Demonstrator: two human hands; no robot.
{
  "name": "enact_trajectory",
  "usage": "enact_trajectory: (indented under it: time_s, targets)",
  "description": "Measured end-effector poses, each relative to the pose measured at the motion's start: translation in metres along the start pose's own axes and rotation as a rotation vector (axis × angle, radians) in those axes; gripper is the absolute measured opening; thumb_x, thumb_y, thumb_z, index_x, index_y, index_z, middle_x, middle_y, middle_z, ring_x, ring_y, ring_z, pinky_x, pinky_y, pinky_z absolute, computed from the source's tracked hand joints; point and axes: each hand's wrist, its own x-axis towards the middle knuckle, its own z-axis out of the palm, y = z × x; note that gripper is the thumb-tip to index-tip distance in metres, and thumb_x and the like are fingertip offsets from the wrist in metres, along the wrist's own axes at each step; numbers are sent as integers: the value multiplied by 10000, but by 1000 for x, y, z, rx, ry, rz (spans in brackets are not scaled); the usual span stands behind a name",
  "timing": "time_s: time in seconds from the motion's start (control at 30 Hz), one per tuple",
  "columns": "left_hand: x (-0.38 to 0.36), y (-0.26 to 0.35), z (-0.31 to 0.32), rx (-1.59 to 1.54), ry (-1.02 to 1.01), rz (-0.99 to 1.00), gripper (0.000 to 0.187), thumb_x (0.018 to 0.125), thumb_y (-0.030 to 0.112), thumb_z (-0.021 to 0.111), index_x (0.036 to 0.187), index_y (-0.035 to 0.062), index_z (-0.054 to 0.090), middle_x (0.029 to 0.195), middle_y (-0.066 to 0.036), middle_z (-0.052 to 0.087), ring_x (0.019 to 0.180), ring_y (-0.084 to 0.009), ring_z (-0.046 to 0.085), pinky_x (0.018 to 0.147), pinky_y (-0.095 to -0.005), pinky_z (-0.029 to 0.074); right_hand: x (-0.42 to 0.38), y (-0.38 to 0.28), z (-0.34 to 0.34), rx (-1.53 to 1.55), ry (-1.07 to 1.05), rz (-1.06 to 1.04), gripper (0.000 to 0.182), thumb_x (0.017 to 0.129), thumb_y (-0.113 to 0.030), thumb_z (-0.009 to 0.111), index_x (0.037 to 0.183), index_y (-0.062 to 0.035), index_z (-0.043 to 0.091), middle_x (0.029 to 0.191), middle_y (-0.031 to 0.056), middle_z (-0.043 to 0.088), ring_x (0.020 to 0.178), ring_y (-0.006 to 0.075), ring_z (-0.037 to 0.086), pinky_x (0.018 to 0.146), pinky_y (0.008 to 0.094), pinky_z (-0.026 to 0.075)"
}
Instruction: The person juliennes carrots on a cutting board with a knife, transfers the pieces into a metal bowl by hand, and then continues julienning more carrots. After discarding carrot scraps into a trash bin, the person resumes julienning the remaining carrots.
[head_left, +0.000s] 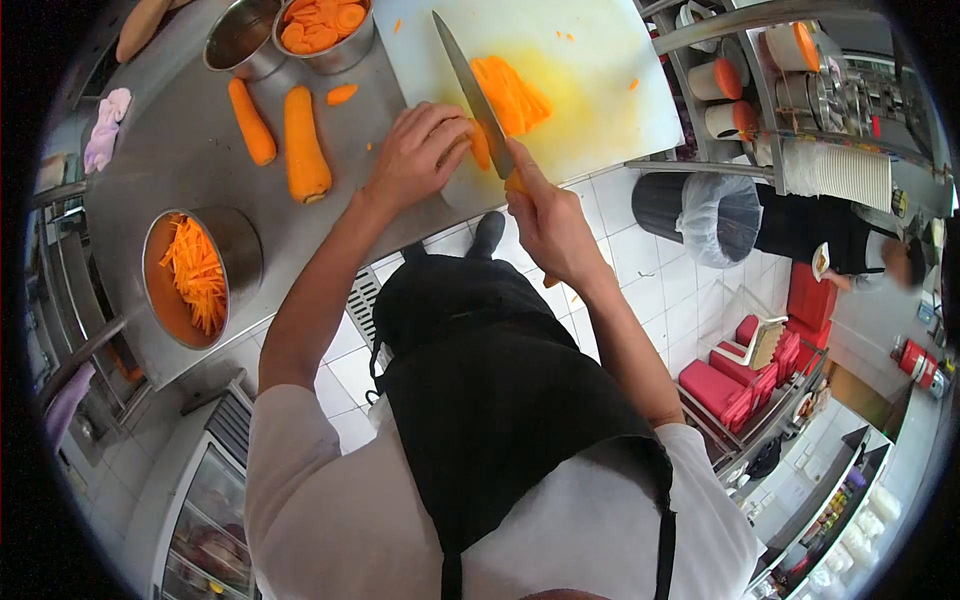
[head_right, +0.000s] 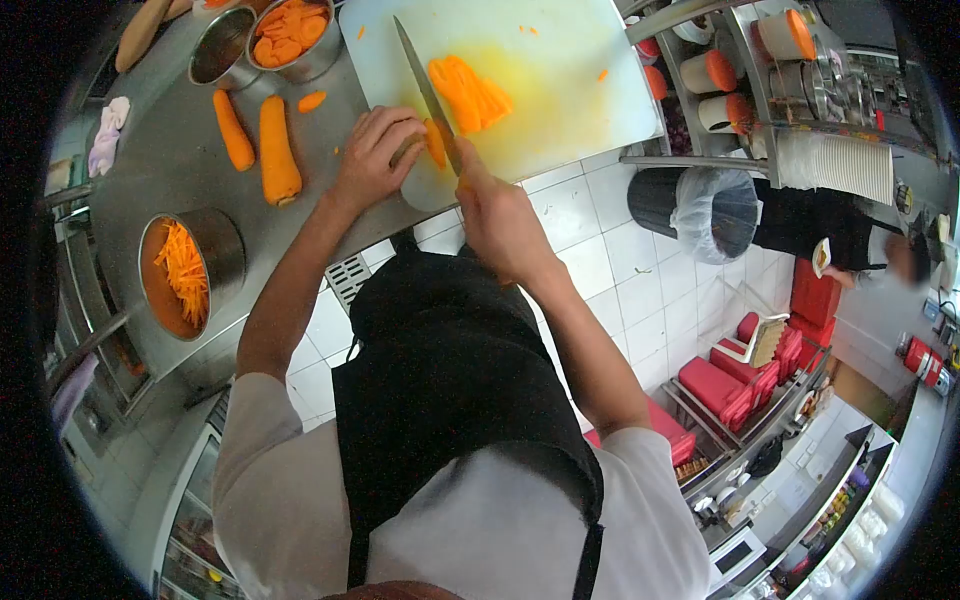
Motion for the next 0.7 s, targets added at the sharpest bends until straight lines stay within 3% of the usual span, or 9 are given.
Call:
enact_trajectory:
  time_s: [0.3,0.7]
  targets:
    - [-6,5,1,17,10,8,228,813,82,767,1018,78,670,1092,-50,651,999,-272,615,827,-393,477,-12,-1,10,40,53,-23,554,944,-38,576,1472,-3,412,864,313,667,835,497,665,738,529,525]
    - [-6,0,3,7,19,59,197,815,70,760,998,69,686,1070,-48,668,953,-259,609,793,-386,465,-12,-9,6,24,17,-21,566,934,-28,580,1471,29,411,902,301,667,839,488,664,758,529,522]
